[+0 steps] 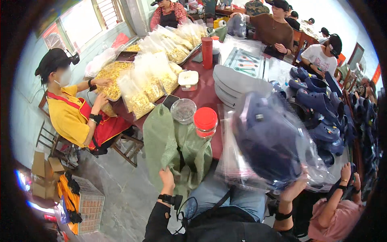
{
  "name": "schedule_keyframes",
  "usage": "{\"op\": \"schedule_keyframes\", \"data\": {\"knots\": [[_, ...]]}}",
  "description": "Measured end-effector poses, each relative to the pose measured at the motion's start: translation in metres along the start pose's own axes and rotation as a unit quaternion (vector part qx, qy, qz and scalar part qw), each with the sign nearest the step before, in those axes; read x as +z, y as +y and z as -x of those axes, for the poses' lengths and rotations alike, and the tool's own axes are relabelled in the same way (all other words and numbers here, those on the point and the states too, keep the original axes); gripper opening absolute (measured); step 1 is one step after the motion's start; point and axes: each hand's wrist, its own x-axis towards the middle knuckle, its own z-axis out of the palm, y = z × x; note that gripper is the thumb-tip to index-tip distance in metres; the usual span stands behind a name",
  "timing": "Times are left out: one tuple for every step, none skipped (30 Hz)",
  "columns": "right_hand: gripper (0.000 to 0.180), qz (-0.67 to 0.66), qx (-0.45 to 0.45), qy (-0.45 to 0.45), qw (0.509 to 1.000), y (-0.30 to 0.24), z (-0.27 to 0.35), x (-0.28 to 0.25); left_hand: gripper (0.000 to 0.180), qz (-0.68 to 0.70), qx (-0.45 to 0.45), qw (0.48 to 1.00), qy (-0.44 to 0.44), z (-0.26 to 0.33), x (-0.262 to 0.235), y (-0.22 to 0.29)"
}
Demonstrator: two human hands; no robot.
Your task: Packing manufactured shoes into individual plastic bags and then into a larger green collection sack.
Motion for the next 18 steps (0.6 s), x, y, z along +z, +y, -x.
{"op": "schedule_keyframes", "data": {"knots": [[0.042,-0.008,-0.02,-0.04,0.999,-0.001,0.007,0.006,0.031,0.039,0.033,0.998,-0.032,0.012,-0.002,0.013],[0.041,-0.017,-0.042,-0.08,0.996,-0.005,0.014,0.013,0.031,0.041,0.036,0.998,-0.03,0.017,-0.007,0.02],[0.039,-0.083,-0.002,-0.106,0.991,-0.01,0.024,0.026,0.029,0.066,0.016,0.997,-0.029,0.02,-0.013,0.024],[0.036,-0.149,0.037,-0.13,0.98,-0.019,0.035,0.039,0.028,0.091,-0.003,0.995,-0.028,0.019,-0.019,0.025],[0.032,-0.197,0.054,-0.183,0.962,-0.036,0.05,0.054,0.036,0.055,0.044,0.996,-0.048,0.002,-0.055,0.002],[0.028,-0.23,0.063,-0.221,0.946,-0.047,0.057,0.066,0.036,0.055,0.044,0.996,-0.052,0.006,-0.053,0.012],[0.029,-0.209,0.033,-0.265,0.941,-0.051,0.064,0.076,0.037,0.142,-0.019,0.988,-0.056,0.01,-0.054,0.023],[0.03,-0.19,0.004,-0.307,0.932,-0.054,0.07,0.087,0.039,0.227,-0.081,0.969,-0.058,0.017,-0.057,0.038],[0.026,-0.149,0.018,-0.354,0.923,-0.056,0.074,0.096,0.042,0.249,-0.037,0.966,-0.055,0.024,-0.053,0.044],[0.024,-0.107,0.033,-0.398,0.911,-0.059,0.078,0.105,0.042,0.246,-0.034,0.967,-0.061,0.034,-0.052,0.053],[0.024,-0.051,-0.044,-0.422,0.904,-0.067,0.077,0.115,0.042,0.244,-0.026,0.968,-0.057,0.044,-0.052,0.064],[0.025,0.007,-0.12,-0.438,0.891,-0.075,0.075,0.122,0.042,0.243,-0.016,0.968,-0.057,0.048,-0.049,0.072],[0.024,0.024,-0.149,-0.446,0.882,-0.072,0.085,0.131,0.042,0.165,-0.019,0.984,-0.07,0.037,-0.061,0.059],[0.023,0.047,-0.176,-0.451,0.873,-0.068,0.094,0.139,0.042,0.158,-0.015,0.984,-0.086,0.039,-0.063,0.053],[0.025,0.071,-0.194,-0.46,0.864,-0.075,0.094,0.144,0.043,0.178,0.015,0.98,-0.089,0.038,-0.062,0.051],[0.026,0.062,-0.275,-0.455,0.845,-0.069,0.097,0.149,0.044,0.198,0.044,0.975,-0.094,0.037,-0.06,0.051],[0.026,0.085,-0.247,-0.479,0.838,-0.069,0.104,0.156,0.044,0.191,0.051,0.974,-0.113,0.035,-0.061,0.053],[0.027,0.106,-0.22,-0.505,0.828,-0.068,0.112,0.165,0.045,0.219,0.002,0.971,-0.097,0.038,-0.06,0.056]]}}
